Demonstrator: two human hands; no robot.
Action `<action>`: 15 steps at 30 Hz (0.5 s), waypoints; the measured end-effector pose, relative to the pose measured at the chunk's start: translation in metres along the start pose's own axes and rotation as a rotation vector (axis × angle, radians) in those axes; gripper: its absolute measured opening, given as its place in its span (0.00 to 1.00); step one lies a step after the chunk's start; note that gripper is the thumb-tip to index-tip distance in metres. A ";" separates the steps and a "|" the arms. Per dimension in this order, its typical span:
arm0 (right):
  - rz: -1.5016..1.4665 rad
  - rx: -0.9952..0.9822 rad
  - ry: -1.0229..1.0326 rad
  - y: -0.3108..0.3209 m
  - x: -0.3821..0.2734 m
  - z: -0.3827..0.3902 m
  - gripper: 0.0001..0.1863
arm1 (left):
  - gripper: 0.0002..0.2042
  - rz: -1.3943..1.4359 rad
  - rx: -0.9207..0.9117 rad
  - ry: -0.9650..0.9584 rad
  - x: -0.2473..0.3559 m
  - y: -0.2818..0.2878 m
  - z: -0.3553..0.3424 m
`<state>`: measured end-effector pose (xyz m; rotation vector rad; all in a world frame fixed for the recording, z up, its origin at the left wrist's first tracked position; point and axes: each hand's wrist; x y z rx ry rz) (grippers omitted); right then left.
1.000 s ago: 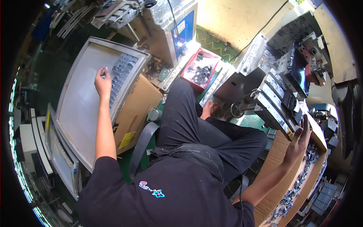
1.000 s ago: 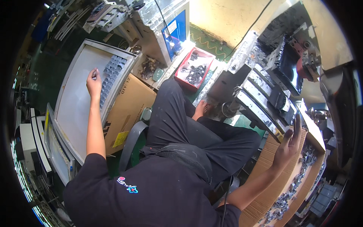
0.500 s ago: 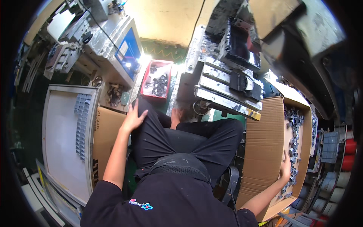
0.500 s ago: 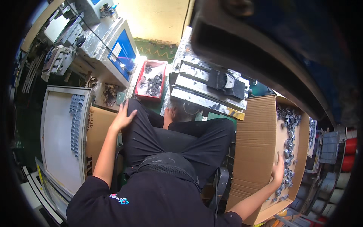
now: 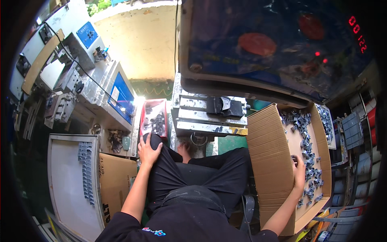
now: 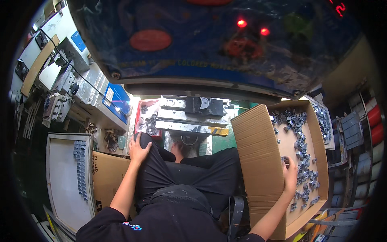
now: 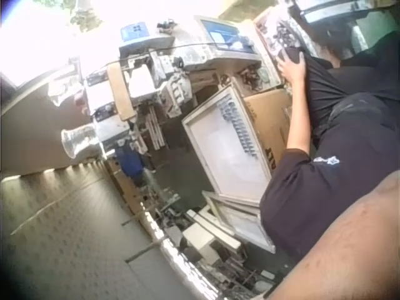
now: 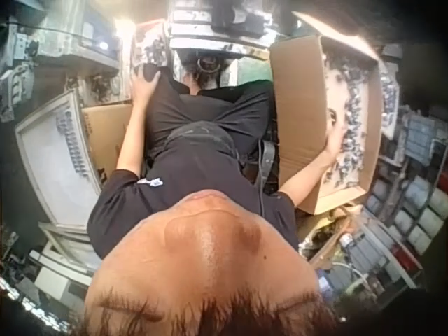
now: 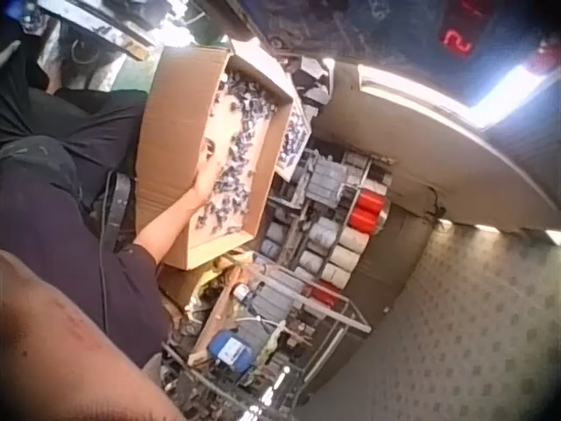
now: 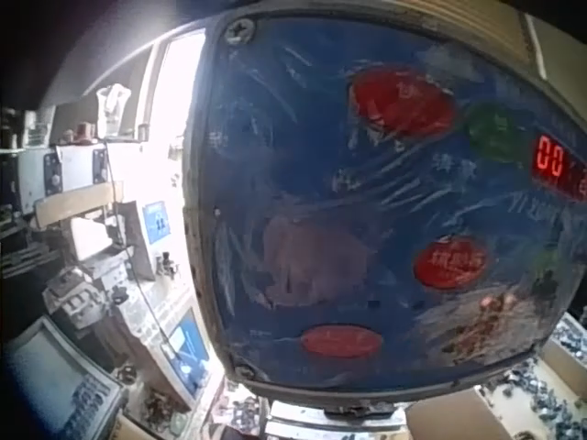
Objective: Operating a pad printing machine to print logos or symbols onto plastic automotive components.
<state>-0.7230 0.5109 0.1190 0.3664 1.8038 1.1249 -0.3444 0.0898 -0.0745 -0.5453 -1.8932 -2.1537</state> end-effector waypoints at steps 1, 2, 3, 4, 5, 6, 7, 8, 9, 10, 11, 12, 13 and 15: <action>0.011 0.029 0.051 -0.001 -0.002 -0.001 0.11 | 0.38 0.005 0.022 -0.013 -0.001 -0.002 -0.001; 0.022 0.059 0.104 -0.002 -0.005 -0.003 0.10 | 0.37 0.009 0.036 -0.024 -0.002 -0.003 -0.001; -0.022 0.085 0.083 0.000 -0.012 -0.001 0.08 | 0.37 0.015 0.021 -0.023 -0.001 -0.005 -0.001; -0.029 0.113 0.089 0.001 -0.009 -0.002 0.08 | 0.37 0.018 0.010 -0.020 0.000 -0.005 -0.001; -0.016 0.103 0.106 0.000 -0.002 0.000 0.08 | 0.38 0.020 -0.001 -0.010 0.001 -0.006 -0.001; -0.004 0.093 0.124 -0.003 0.002 0.002 0.07 | 0.38 0.021 -0.009 0.001 0.002 -0.005 0.000; -0.013 0.107 0.109 -0.003 -0.003 0.002 0.07 | 0.38 0.028 -0.018 0.010 0.001 -0.004 0.001; -0.026 0.132 0.122 -0.004 -0.005 0.002 0.07 | 0.39 0.027 -0.015 0.009 -0.005 -0.007 -0.001; -0.020 0.122 0.111 -0.003 -0.004 0.002 0.07 | 0.39 0.036 -0.018 0.007 -0.006 -0.009 -0.001; -0.016 0.107 0.101 -0.004 -0.002 0.002 0.07 | 0.39 0.042 -0.020 0.009 -0.007 -0.009 0.001; -0.012 0.126 0.111 -0.006 -0.001 0.001 0.07 | 0.39 0.045 -0.012 0.010 -0.009 -0.009 0.000; -0.016 0.139 0.116 -0.006 0.000 0.002 0.07 | 0.39 0.043 -0.012 0.011 -0.011 -0.009 0.001; -0.008 0.140 0.116 -0.006 0.000 0.003 0.07 | 0.39 0.049 -0.014 0.015 -0.011 -0.009 0.001; -0.015 0.142 0.098 -0.005 -0.002 0.002 0.06 | 0.39 0.060 -0.016 0.017 -0.012 -0.008 -0.001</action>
Point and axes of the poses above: each hand's wrist, its own z-axis away from the middle knuckle, its own y-axis out of the back of the hand, x = y × z, and after that the axes turned 10 degrees about y, right-handed
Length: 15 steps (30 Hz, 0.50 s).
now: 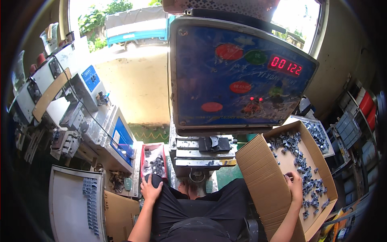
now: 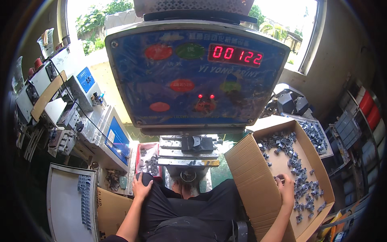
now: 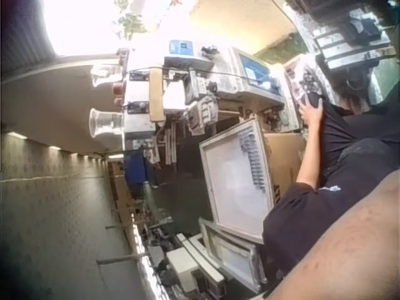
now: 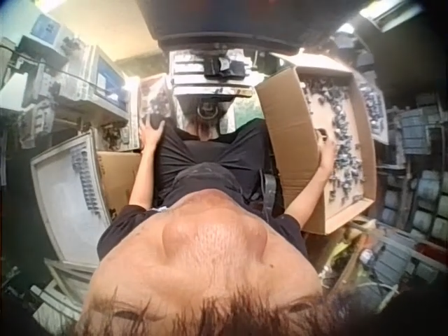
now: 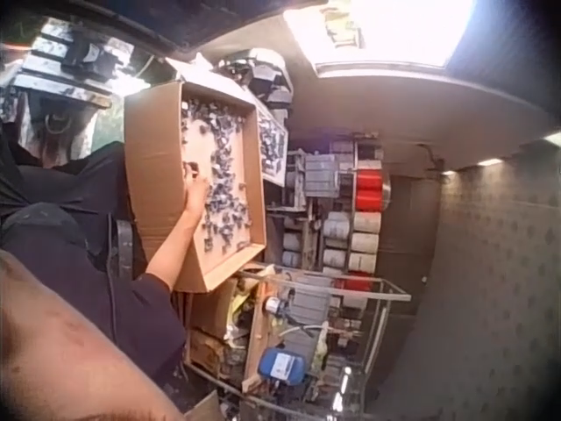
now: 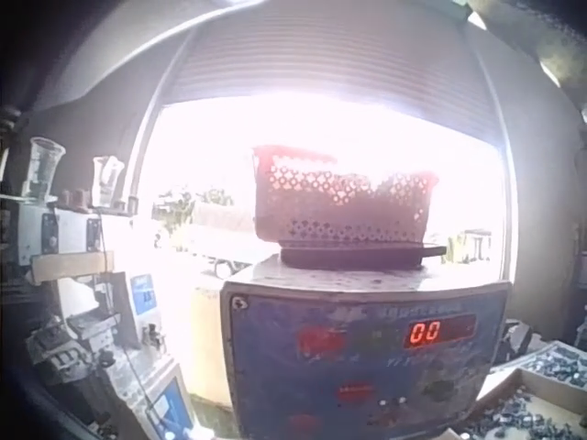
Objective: Operating a pad printing machine to print logos or symbols onto plastic automotive components.
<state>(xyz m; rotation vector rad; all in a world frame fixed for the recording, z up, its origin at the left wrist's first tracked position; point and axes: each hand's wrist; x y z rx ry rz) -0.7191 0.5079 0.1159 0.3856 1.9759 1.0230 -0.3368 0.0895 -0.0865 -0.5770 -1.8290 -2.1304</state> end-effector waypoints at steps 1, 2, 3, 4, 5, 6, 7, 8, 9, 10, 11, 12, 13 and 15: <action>0.002 0.004 0.000 0.000 0.002 -0.001 0.06 | 0.39 0.005 -0.010 0.009 -0.001 0.000 0.000; 0.014 0.003 0.002 -0.002 0.007 -0.002 0.06 | 0.39 0.012 -0.003 0.005 -0.003 -0.001 -0.002; 0.027 0.000 0.005 -0.002 0.009 -0.003 0.06 | 0.39 0.014 -0.006 0.003 -0.003 0.000 -0.003; 0.031 0.002 0.003 -0.002 0.010 -0.002 0.06 | 0.39 0.013 0.002 0.003 -0.004 0.000 -0.003; 0.051 0.003 0.014 -0.001 0.010 -0.002 0.07 | 0.39 0.012 0.009 0.002 -0.003 0.000 -0.003; 0.068 0.003 0.027 -0.002 0.009 -0.004 0.07 | 0.39 0.003 0.012 0.004 -0.002 0.002 -0.003; 0.071 0.004 0.027 -0.002 0.005 -0.005 0.07 | 0.39 0.006 0.010 0.003 -0.003 0.002 -0.003; 0.067 0.004 0.015 -0.002 0.001 -0.004 0.07 | 0.39 0.005 0.013 0.006 -0.004 0.002 -0.003; 0.066 0.003 -0.001 -0.002 -0.001 -0.002 0.07 | 0.38 0.003 0.011 0.008 -0.006 0.001 -0.002; 0.071 0.003 -0.005 -0.001 0.001 -0.001 0.07 | 0.38 -0.011 0.022 0.015 -0.007 0.001 -0.001; 0.074 -0.001 0.011 -0.001 0.003 -0.002 0.07 | 0.38 -0.011 0.015 0.013 -0.006 0.000 -0.003; 0.077 -0.005 0.026 -0.001 0.004 -0.003 0.07 | 0.38 -0.017 0.019 0.029 -0.004 -0.002 -0.007; 0.082 -0.007 0.020 0.000 0.003 -0.003 0.07 | 0.38 -0.024 0.024 0.044 -0.002 -0.002 -0.010; 0.051 -0.004 0.054 0.000 -0.002 -0.004 0.08 | 0.38 -0.041 -0.002 0.076 0.000 0.001 -0.011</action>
Point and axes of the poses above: each hand's wrist, its own z-axis away from the middle knuckle, its own y-axis out of the back of the hand, x = y × z, and after that the axes turned 10 degrees about y, right-handed
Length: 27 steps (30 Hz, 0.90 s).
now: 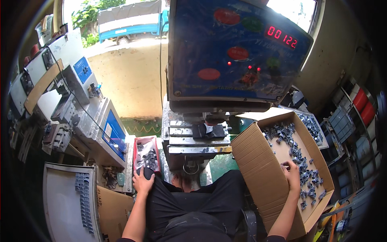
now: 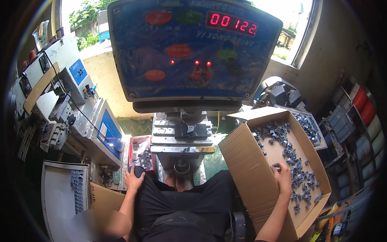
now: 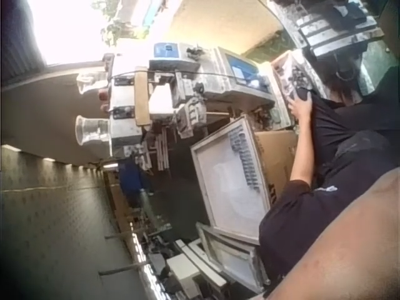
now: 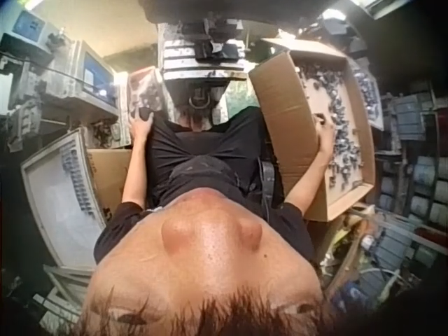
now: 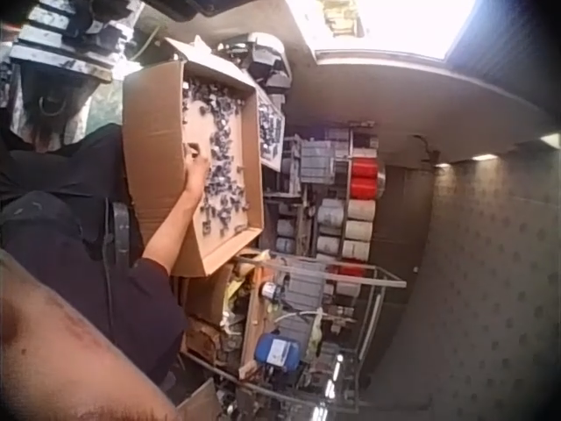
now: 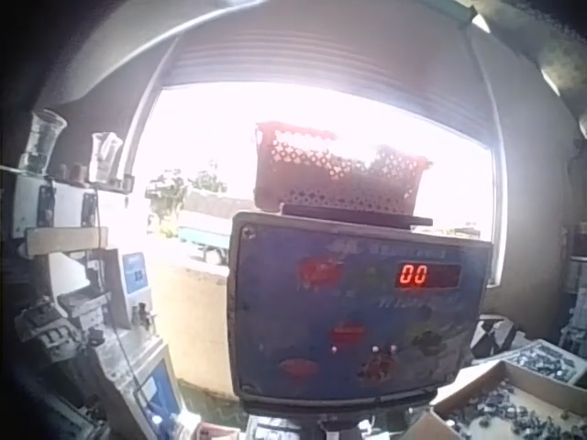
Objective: Operating a pad printing machine to print logos or symbols onto plastic automotive components.
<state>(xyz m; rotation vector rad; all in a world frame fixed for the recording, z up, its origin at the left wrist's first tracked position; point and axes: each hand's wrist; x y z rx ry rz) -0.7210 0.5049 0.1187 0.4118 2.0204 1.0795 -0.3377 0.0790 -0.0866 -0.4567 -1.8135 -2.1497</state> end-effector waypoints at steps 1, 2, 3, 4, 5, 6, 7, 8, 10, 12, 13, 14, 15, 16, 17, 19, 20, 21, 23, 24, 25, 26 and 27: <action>-0.018 0.002 0.006 0.001 -0.002 0.001 0.08 | 0.38 -0.016 -0.019 0.008 0.001 0.001 0.000; -0.015 0.001 0.001 0.002 -0.001 0.002 0.08 | 0.39 -0.033 -0.037 0.016 0.002 0.002 0.000; -0.010 -0.008 0.000 0.001 0.001 0.003 0.08 | 0.39 -0.034 -0.037 0.017 0.001 0.002 -0.001; -0.006 -0.017 -0.002 0.001 0.002 0.004 0.08 | 0.39 -0.045 -0.067 0.017 -0.001 0.002 -0.002; -0.004 -0.012 -0.004 0.001 0.003 0.004 0.07 | 0.40 -0.057 -0.098 0.017 -0.003 0.002 -0.003; -0.006 -0.014 -0.005 0.001 0.005 0.003 0.07 | 0.40 -0.059 -0.097 0.018 -0.005 0.003 -0.004; 0.015 -0.007 0.024 0.000 0.010 0.003 0.07 | 0.41 -0.048 -0.125 0.012 -0.007 0.004 -0.004; 0.037 -0.001 0.053 -0.001 0.012 0.003 0.07 | 0.42 -0.037 -0.153 0.008 -0.010 0.004 -0.005; 0.046 -0.028 0.033 -0.001 0.014 0.000 0.07 | 0.43 -0.049 -0.174 -0.007 -0.016 0.002 -0.007; -0.021 -0.022 0.071 -0.004 0.021 -0.002 0.08 | 0.43 -0.037 -0.188 -0.012 -0.016 0.003 -0.007; -0.067 -0.024 0.049 -0.004 0.024 -0.002 0.11 | 0.43 -0.033 -0.194 -0.022 -0.014 0.004 -0.007; -0.064 -0.037 0.046 -0.002 0.025 -0.001 0.11 | 0.43 -0.040 -0.212 -0.030 -0.014 0.006 -0.007; -0.072 -0.060 0.025 -0.002 0.022 -0.002 0.11 | 0.43 -0.041 -0.210 -0.034 -0.016 0.006 -0.008; -0.077 -0.077 0.002 0.000 0.020 -0.001 0.12 | 0.43 -0.040 -0.209 -0.043 -0.015 0.005 -0.009; -0.074 -0.074 0.027 -0.001 0.029 -0.002 0.14 | 0.43 -0.039 -0.208 -0.049 -0.017 0.004 -0.010; -0.051 -0.086 0.042 0.001 0.024 -0.003 0.14 | 0.42 -0.045 -0.197 -0.068 -0.017 0.004 -0.013; -0.029 -0.085 0.058 0.002 0.022 -0.003 0.14 | 0.42 -0.049 -0.201 -0.060 -0.021 0.004 -0.011; -0.028 -0.091 0.057 0.002 0.022 -0.003 0.14 | 0.43 -0.058 -0.209 -0.066 -0.020 0.005 -0.009; 0.017 -0.069 0.094 0.001 0.024 -0.002 0.13 | 0.42 -0.076 -0.218 -0.078 -0.018 0.008 -0.007; 0.037 -0.060 0.114 0.001 0.023 -0.001 0.13 | 0.42 -0.079 -0.219 -0.071 -0.021 0.007 -0.007; 0.027 -0.050 0.096 0.002 0.022 -0.001 0.12 | 0.42 -0.074 -0.214 -0.077 -0.023 0.005 -0.008; 0.024 -0.057 0.098 0.001 0.022 -0.001 0.12 | 0.42 -0.070 -0.209 -0.084 -0.026 0.004 -0.009; 0.074 -0.019 0.089 0.002 0.020 -0.001 0.11 | 0.41 -0.067 -0.212 -0.089 -0.025 0.005 -0.008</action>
Point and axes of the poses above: each hand's wrist, its own z-axis away from the middle knuckle, its own y-axis out of the back of the hand, x = y × z, and after that the axes turned 10 degrees about y, right-handed
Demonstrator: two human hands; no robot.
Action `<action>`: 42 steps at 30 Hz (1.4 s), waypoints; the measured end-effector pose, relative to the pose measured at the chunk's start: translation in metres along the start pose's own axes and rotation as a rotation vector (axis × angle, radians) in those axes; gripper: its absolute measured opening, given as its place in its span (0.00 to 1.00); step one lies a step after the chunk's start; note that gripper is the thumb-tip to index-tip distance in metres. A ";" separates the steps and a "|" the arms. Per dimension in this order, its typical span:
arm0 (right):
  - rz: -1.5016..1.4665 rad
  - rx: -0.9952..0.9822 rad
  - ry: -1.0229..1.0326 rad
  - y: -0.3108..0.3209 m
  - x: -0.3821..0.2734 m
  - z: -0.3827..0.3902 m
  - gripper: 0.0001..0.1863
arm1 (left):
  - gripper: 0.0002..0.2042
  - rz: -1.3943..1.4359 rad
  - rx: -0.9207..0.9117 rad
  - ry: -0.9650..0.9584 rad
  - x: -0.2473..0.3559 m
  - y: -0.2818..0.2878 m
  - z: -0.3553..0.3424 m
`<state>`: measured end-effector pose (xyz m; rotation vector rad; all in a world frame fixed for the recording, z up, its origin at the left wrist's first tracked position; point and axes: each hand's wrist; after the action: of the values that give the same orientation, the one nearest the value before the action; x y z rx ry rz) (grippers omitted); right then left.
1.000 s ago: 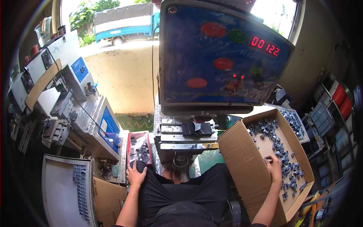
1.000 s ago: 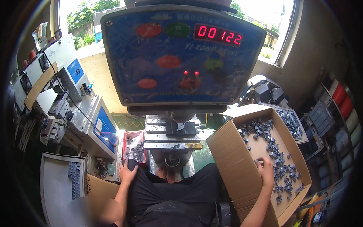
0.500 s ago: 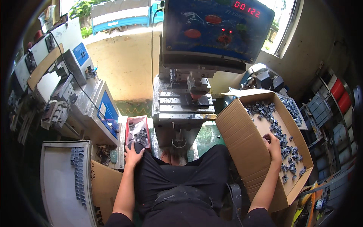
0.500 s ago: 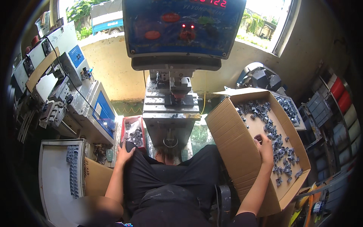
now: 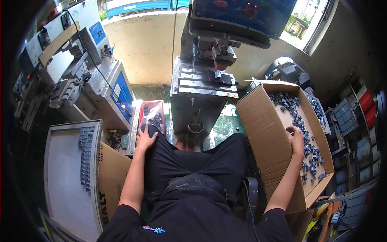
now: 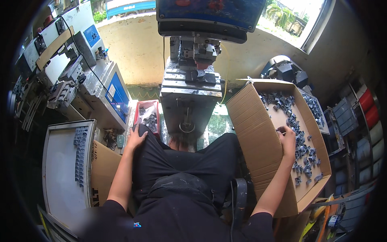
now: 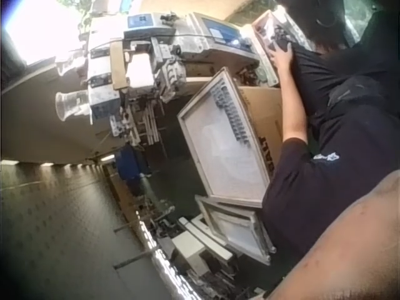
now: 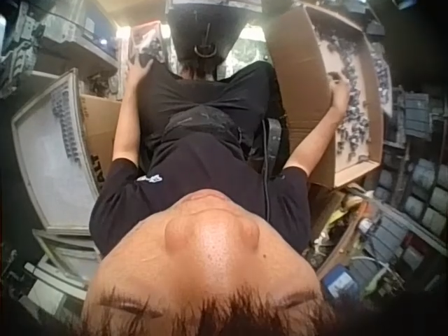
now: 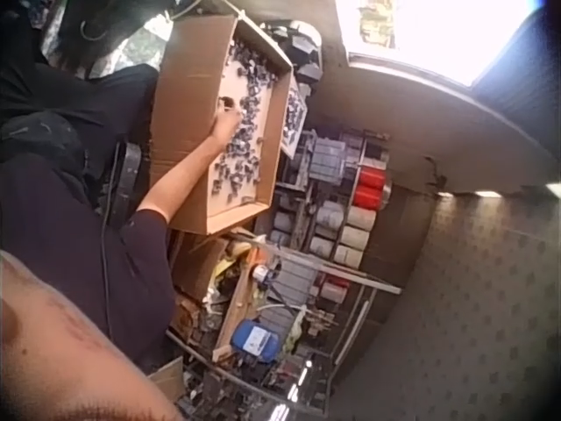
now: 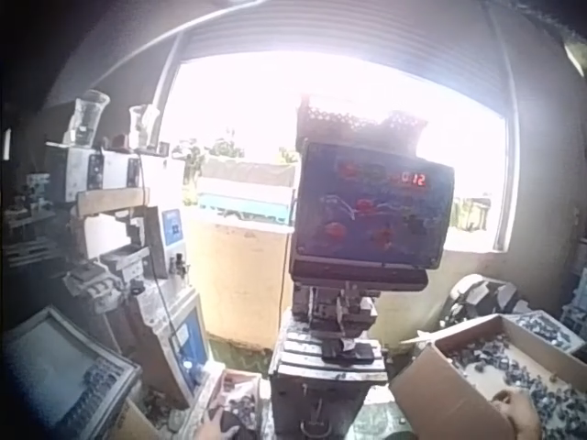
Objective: Operating a pad printing machine to print logos or symbols onto plastic automotive components.
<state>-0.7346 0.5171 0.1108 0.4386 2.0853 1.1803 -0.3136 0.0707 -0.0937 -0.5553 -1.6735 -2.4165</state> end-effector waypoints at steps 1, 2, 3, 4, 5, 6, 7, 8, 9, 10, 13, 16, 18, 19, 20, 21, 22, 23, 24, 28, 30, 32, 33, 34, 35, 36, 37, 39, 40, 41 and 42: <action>0.051 0.035 -0.011 0.000 -0.002 0.000 0.10 | 0.41 -0.003 -0.002 0.004 0.000 0.000 0.000; 0.041 0.052 -0.016 0.001 -0.005 0.000 0.07 | 0.41 0.001 0.000 0.002 0.000 0.000 0.001; 0.041 0.051 -0.020 0.001 -0.002 0.000 0.07 | 0.41 0.005 0.001 -0.004 0.001 -0.001 0.001; 0.064 0.087 -0.013 0.000 0.004 0.000 0.07 | 0.41 0.007 0.004 -0.014 0.001 -0.001 0.000; 0.088 0.124 -0.006 -0.001 0.009 -0.001 0.07 | 0.41 0.005 0.002 -0.015 0.001 -0.001 0.000; 0.104 0.131 -0.006 -0.003 0.011 -0.001 0.07 | 0.41 0.011 0.001 -0.013 0.000 -0.001 0.000; 0.104 0.130 -0.008 -0.004 0.013 -0.002 0.07 | 0.41 0.018 0.001 -0.010 0.000 -0.001 0.000; 0.098 0.152 -0.014 -0.006 0.015 -0.003 0.07 | 0.41 0.017 -0.001 -0.011 0.000 -0.001 0.000; 0.089 0.174 -0.017 -0.007 0.016 -0.004 0.08 | 0.41 0.021 0.005 -0.012 0.000 -0.001 0.000; 0.074 0.181 -0.026 -0.008 0.016 -0.004 0.08 | 0.41 0.026 0.010 -0.013 0.000 -0.001 0.000; 0.125 0.208 -0.036 -0.007 0.013 -0.004 0.08 | 0.42 0.013 0.005 -0.009 -0.001 0.000 0.002; 0.103 0.288 -0.025 -0.008 0.018 -0.004 0.07 | 0.41 0.041 -0.001 -0.002 0.001 0.002 0.005; 0.040 0.350 -0.015 -0.012 0.022 -0.008 0.06 | 0.40 0.082 0.004 -0.060 -0.006 0.002 -0.002; -0.023 0.409 -0.003 -0.013 0.023 -0.010 0.05 | 0.39 0.125 0.009 -0.116 -0.008 0.002 -0.006; -0.024 0.411 -0.006 -0.013 0.025 -0.013 0.05 | 0.39 0.122 0.010 -0.118 -0.010 0.002 -0.009; -0.109 0.443 -0.050 -0.013 0.024 -0.015 0.04 | 0.36 0.325 -0.011 -0.154 -0.008 0.008 -0.009; -0.194 0.476 -0.093 -0.012 0.018 -0.016 0.04 | 0.33 0.527 -0.032 -0.188 -0.002 0.019 -0.004; -0.194 0.478 -0.101 -0.010 0.013 -0.016 0.04 | 0.33 0.521 -0.034 -0.193 0.006 0.026 0.003; -0.318 0.522 -0.137 -0.008 -0.003 -0.017 0.04 | 0.29 0.771 0.016 -0.242 0.026 0.039 0.025; -0.526 0.561 -0.155 -0.005 -0.004 -0.014 0.05 | 0.21 0.963 0.227 -0.461 0.091 0.086 0.072; -0.516 0.524 -0.150 -0.004 -0.003 -0.010 0.05 | 0.18 1.006 0.206 -0.560 0.130 0.123 0.102; -0.519 0.505 -0.128 -0.003 -0.021 -0.011 0.05 | 0.16 0.937 0.248 -0.667 0.154 0.148 0.108; -0.511 0.501 -0.117 -0.001 -0.027 -0.009 0.05 | 0.14 0.866 0.273 -0.787 0.168 0.155 0.107; -0.547 0.522 -0.126 -0.001 -0.029 -0.009 0.06 | 0.13 0.871 0.239 -0.823 0.183 0.159 0.106; -0.545 0.520 -0.120 -0.002 -0.032 -0.008 0.06 | 0.13 0.875 0.204 -0.859 0.198 0.161 0.105; -0.519 0.547 -0.056 -0.005 -0.034 -0.006 0.06 | 0.14 0.834 0.170 -0.915 0.214 0.159 0.101; -0.493 0.571 0.012 -0.007 -0.043 -0.005 0.06 | 0.15 0.794 0.140 -0.966 0.228 0.157 0.096; -0.429 0.580 0.071 -0.010 -0.073 -0.002 0.08 | 0.18 0.727 0.117 -0.988 0.255 0.154 0.086; -0.497 0.608 0.164 -0.012 -0.097 -0.004 0.09 | 0.20 0.653 0.093 -1.007 0.263 0.152 0.081; -0.560 0.636 0.254 -0.012 -0.114 -0.005 0.11 | 0.20 0.658 0.087 -1.005 0.271 0.147 0.076; -0.554 0.547 0.215 -0.009 -0.123 -0.005 0.11 | 0.22 0.639 0.117 -0.998 0.279 0.144 0.073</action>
<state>-0.6510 0.4373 0.1538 -0.0443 2.4849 0.3396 -0.5075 0.1097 0.1604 -2.1151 -1.4774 -1.6017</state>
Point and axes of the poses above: each hand's wrist, its own z-axis away from the middle knuckle, its own y-axis out of the back of the hand, x = y × z, and after that the axes turned 10 degrees about y, right-handed
